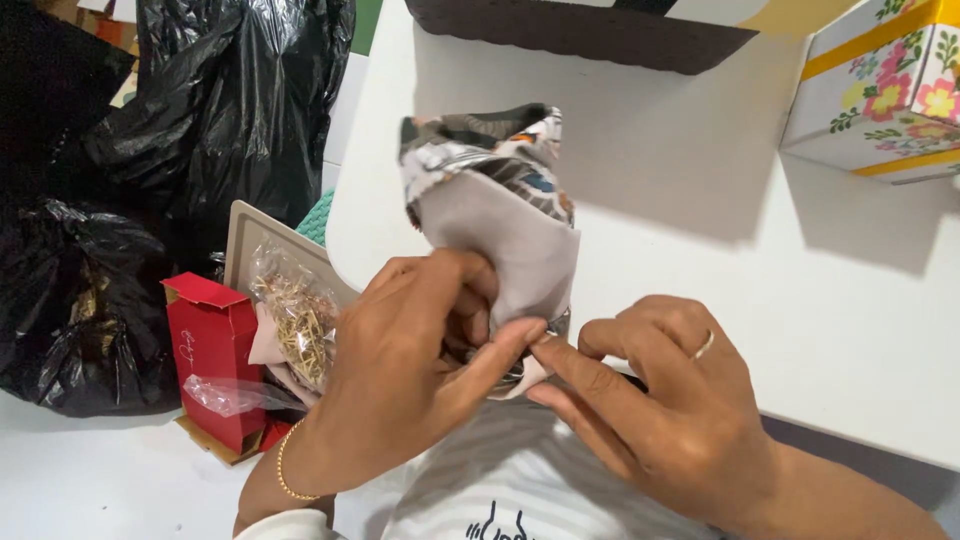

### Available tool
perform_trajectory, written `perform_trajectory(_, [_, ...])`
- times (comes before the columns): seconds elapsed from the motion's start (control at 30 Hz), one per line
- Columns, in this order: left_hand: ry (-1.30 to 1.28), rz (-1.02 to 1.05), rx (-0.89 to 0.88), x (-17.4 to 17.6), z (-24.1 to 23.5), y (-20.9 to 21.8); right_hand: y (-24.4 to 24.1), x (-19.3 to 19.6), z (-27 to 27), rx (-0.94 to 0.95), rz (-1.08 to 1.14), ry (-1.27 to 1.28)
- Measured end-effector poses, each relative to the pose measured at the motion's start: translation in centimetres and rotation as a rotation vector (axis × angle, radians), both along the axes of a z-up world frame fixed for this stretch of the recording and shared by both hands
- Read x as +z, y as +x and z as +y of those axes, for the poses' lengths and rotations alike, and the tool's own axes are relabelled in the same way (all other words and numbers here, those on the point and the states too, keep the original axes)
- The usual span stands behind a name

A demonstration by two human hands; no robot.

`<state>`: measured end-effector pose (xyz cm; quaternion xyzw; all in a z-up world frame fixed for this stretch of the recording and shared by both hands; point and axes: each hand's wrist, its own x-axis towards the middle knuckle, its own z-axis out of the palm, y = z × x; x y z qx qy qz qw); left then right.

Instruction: Folding fabric items and placing them into gift boxes and pouches, including adjusting ribbons.

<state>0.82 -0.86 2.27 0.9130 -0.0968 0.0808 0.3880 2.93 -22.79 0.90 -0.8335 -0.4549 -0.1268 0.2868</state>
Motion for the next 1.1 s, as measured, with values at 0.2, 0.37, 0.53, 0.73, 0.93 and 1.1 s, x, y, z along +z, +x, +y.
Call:
perform_trajectory(0.2, [-0.007,-0.089,-0.09,-1.5,-0.8,0.2,-0.8,0.4,0.7,-0.091,-0.062,-0.052])
perform_trajectory(0.37, [-0.064,-0.183,0.006,-2.1,-1.7,0.1,-0.8,0.3,0.8,-0.122,-0.025,-0.109])
perform_trajectory(0.53, [-0.036,-0.194,0.006,-2.5,-2.0,0.1,1.0,1.0,1.0,0.023,0.094,-0.166])
perform_trajectory(0.73, [-0.073,-0.138,0.025,-2.4,-1.7,0.4,1.8,2.7,0.7,0.096,-0.021,-0.211])
perform_trajectory(0.93, [-0.08,-0.165,0.057,-2.7,-2.0,0.5,1.2,1.8,0.5,0.026,-0.21,-0.25])
perform_trajectory(1.1, [-0.066,-0.205,0.063,-3.0,-2.4,0.3,3.0,1.3,0.8,0.143,-0.042,-0.234])
